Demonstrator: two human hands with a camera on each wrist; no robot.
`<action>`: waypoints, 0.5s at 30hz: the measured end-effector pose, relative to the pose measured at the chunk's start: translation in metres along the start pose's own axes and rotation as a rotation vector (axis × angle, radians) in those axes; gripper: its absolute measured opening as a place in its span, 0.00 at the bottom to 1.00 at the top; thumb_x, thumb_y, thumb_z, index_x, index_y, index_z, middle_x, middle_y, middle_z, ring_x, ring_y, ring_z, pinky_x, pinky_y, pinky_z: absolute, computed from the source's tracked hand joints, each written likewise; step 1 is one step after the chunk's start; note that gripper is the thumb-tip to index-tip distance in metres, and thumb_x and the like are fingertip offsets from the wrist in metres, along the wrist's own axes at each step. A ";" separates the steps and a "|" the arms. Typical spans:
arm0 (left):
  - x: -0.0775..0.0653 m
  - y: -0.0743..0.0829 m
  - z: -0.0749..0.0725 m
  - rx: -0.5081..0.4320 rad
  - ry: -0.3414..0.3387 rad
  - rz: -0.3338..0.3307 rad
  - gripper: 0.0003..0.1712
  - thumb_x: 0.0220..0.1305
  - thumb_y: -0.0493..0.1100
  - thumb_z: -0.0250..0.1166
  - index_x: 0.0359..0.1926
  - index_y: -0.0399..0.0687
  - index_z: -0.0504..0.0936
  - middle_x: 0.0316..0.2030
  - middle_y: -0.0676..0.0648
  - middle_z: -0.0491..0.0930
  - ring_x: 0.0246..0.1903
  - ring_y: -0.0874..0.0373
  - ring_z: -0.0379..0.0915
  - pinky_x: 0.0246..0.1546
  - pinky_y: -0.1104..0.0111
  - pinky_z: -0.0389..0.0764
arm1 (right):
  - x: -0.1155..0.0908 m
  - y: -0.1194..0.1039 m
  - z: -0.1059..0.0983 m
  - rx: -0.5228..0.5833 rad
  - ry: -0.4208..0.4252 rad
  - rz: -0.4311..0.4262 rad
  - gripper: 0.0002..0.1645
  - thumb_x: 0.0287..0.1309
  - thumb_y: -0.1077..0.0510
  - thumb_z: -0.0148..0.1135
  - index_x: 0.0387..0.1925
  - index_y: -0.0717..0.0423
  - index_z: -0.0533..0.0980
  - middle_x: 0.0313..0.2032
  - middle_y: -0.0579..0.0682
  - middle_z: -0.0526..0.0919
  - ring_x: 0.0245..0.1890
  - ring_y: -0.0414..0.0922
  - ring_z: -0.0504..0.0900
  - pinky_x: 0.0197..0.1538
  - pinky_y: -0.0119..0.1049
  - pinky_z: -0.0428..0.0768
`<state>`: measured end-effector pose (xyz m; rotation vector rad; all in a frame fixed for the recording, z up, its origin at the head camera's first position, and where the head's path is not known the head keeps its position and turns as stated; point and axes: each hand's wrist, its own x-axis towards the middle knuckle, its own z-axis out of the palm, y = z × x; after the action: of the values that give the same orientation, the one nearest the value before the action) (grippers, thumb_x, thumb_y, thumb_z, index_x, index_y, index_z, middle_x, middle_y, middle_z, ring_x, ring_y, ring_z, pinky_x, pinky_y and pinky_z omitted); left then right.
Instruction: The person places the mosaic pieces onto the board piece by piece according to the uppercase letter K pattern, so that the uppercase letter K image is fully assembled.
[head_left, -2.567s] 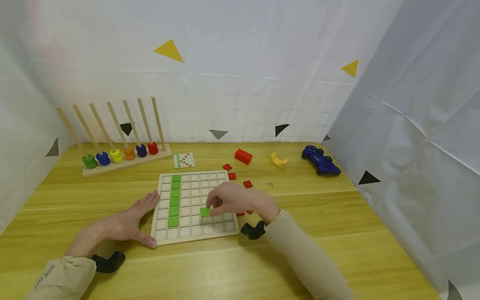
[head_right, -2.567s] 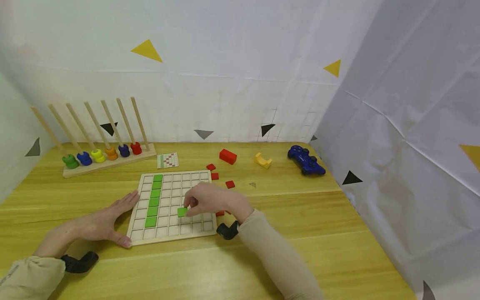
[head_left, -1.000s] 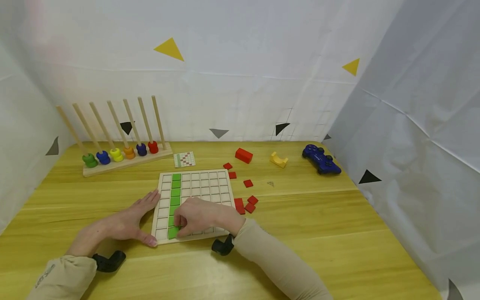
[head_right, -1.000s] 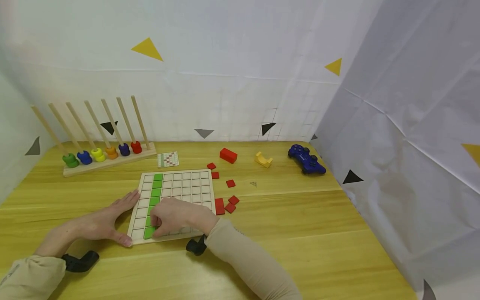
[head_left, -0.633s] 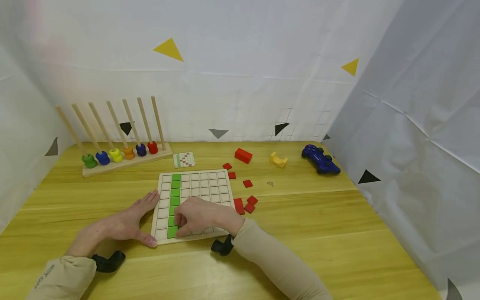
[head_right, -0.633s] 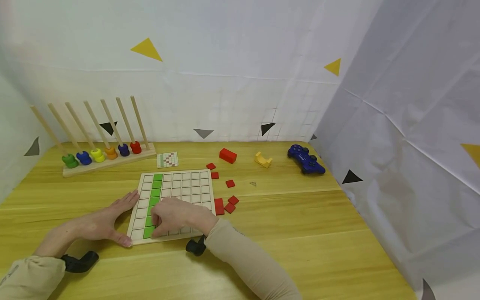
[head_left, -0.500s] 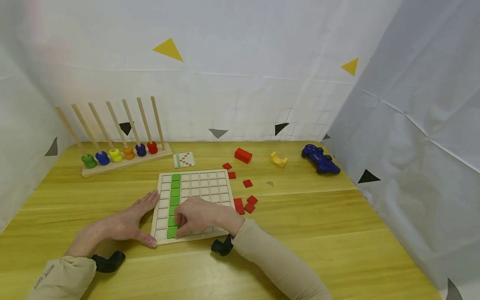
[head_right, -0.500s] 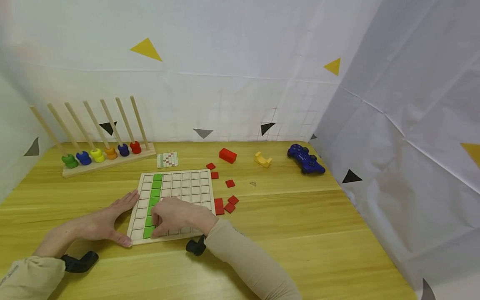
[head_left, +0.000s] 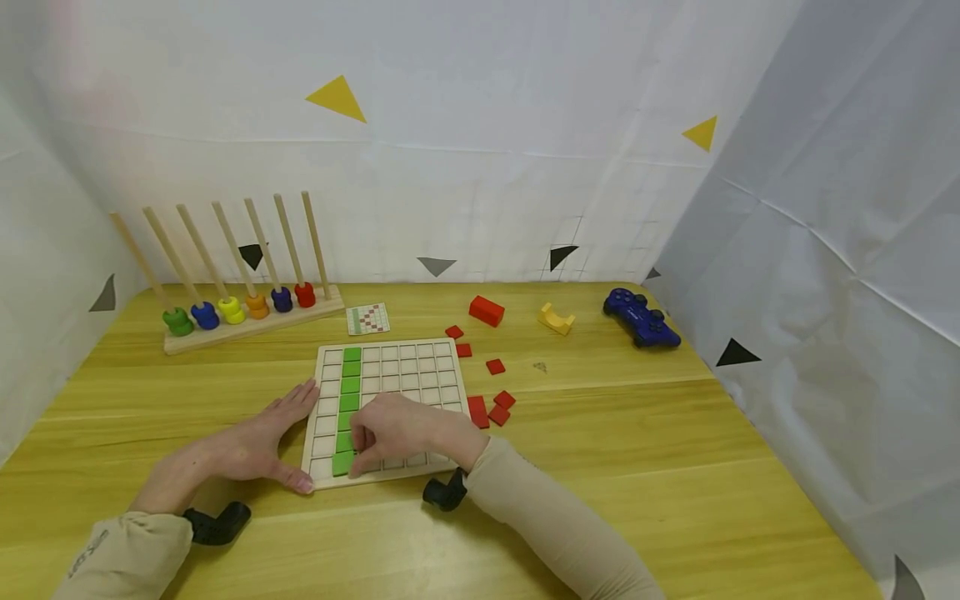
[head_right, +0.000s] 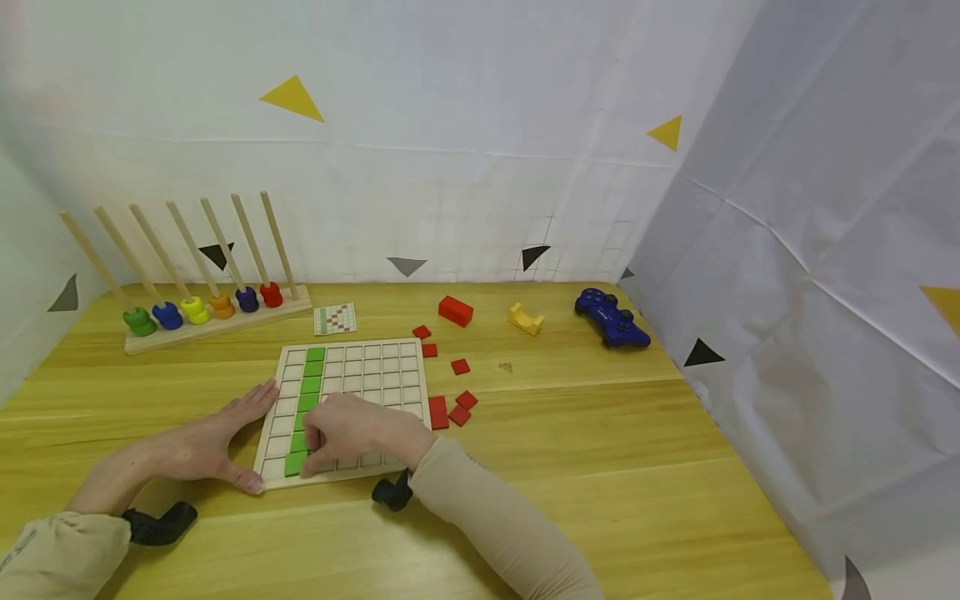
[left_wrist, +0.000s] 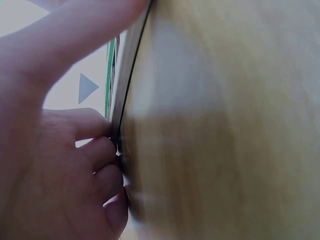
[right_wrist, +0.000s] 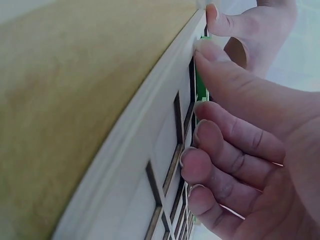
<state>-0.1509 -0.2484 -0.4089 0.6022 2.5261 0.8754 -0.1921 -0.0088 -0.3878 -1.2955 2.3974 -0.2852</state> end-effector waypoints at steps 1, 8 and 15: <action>0.000 0.000 0.000 -0.001 0.000 0.001 0.76 0.43 0.61 0.80 0.78 0.32 0.41 0.78 0.32 0.32 0.76 0.31 0.26 0.70 0.33 0.37 | 0.000 0.000 0.000 0.002 0.000 0.000 0.16 0.55 0.39 0.71 0.33 0.44 0.80 0.26 0.33 0.80 0.28 0.30 0.76 0.34 0.20 0.73; 0.001 0.000 -0.001 -0.012 -0.008 0.003 0.76 0.43 0.60 0.80 0.78 0.32 0.41 0.78 0.32 0.32 0.76 0.31 0.26 0.70 0.33 0.36 | 0.001 0.000 0.000 0.001 0.018 -0.049 0.18 0.57 0.41 0.71 0.42 0.46 0.79 0.27 0.35 0.79 0.28 0.30 0.74 0.33 0.20 0.71; 0.001 -0.001 -0.001 -0.009 -0.005 0.008 0.76 0.44 0.60 0.80 0.78 0.31 0.41 0.78 0.31 0.32 0.76 0.31 0.26 0.70 0.33 0.36 | 0.001 0.000 0.001 -0.004 -0.003 -0.083 0.12 0.60 0.46 0.70 0.39 0.46 0.80 0.28 0.34 0.80 0.29 0.28 0.76 0.34 0.18 0.72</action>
<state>-0.1526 -0.2491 -0.4090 0.6116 2.5154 0.8866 -0.1924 -0.0102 -0.3887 -1.3989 2.3465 -0.3024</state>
